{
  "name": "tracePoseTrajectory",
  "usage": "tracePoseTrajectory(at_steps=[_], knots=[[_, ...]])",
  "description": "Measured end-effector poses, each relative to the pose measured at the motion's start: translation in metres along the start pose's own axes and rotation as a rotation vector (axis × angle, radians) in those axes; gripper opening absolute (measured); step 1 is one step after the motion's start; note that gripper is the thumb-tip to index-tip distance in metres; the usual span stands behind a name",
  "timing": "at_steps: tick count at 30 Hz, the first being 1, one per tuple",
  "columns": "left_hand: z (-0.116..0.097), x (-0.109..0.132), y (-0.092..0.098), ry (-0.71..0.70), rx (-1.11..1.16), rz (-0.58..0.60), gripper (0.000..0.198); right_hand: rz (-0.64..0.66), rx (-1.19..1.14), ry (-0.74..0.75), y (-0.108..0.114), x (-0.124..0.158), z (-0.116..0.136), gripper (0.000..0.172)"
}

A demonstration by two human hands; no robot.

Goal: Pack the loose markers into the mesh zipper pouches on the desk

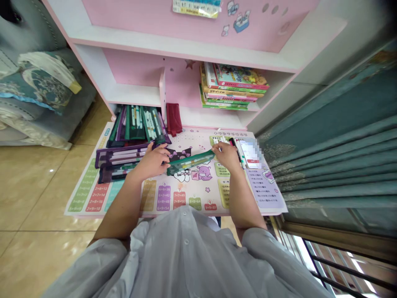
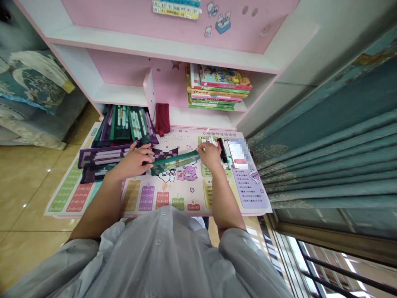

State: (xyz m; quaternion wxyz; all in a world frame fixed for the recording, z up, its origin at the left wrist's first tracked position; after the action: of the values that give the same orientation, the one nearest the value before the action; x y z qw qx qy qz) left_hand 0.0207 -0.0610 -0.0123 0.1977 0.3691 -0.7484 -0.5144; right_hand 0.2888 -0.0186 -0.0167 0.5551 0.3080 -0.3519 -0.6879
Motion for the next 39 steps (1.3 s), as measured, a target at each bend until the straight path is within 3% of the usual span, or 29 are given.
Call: tracePoseTrajectory(at_steps=[7,23,27,31,33,35,39], knots=[[0.000,0.000,0.000,0.001,0.002,-0.009,0.017,-0.007,0.021,-0.091,0.006,-0.001,-0.008,0.014],[0.002,0.000,0.000,0.014,-0.006,-0.033,0.016,-0.010,-0.071,-0.098,0.005,-0.008,-0.022,0.015],[0.001,0.000,0.001,0.032,-0.021,-0.027,0.016,0.093,-0.207,-0.058,-0.001,-0.011,-0.028,0.019],[0.003,-0.002,-0.002,0.034,-0.022,-0.036,0.010,0.337,-0.217,-0.021,-0.016,-0.009,-0.033,0.037],[0.005,-0.003,-0.004,0.041,-0.028,-0.053,0.009,0.435,-0.159,0.044,-0.022,-0.006,-0.031,0.037],[0.004,-0.004,-0.003,0.044,-0.036,-0.078,0.008,0.437,-0.116,0.061,-0.023,-0.005,-0.031,0.028],[0.003,0.000,0.013,0.084,-0.008,-0.168,0.010,0.311,-0.145,0.024,-0.013,-0.009,-0.028,0.022]])
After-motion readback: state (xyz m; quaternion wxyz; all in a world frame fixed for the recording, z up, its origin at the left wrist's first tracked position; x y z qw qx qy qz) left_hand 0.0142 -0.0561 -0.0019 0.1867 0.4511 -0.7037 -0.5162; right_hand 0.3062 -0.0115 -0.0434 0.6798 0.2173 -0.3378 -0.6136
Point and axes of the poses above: each hand's wrist, its own x-axis away from the middle knuckle, its own y-axis out of the back of the hand, z = x × y, the point moved 9 cm from there along -x, towards the middle knuckle, and after that the axes turned 10 degrees about -y, right-handed, at the moved point
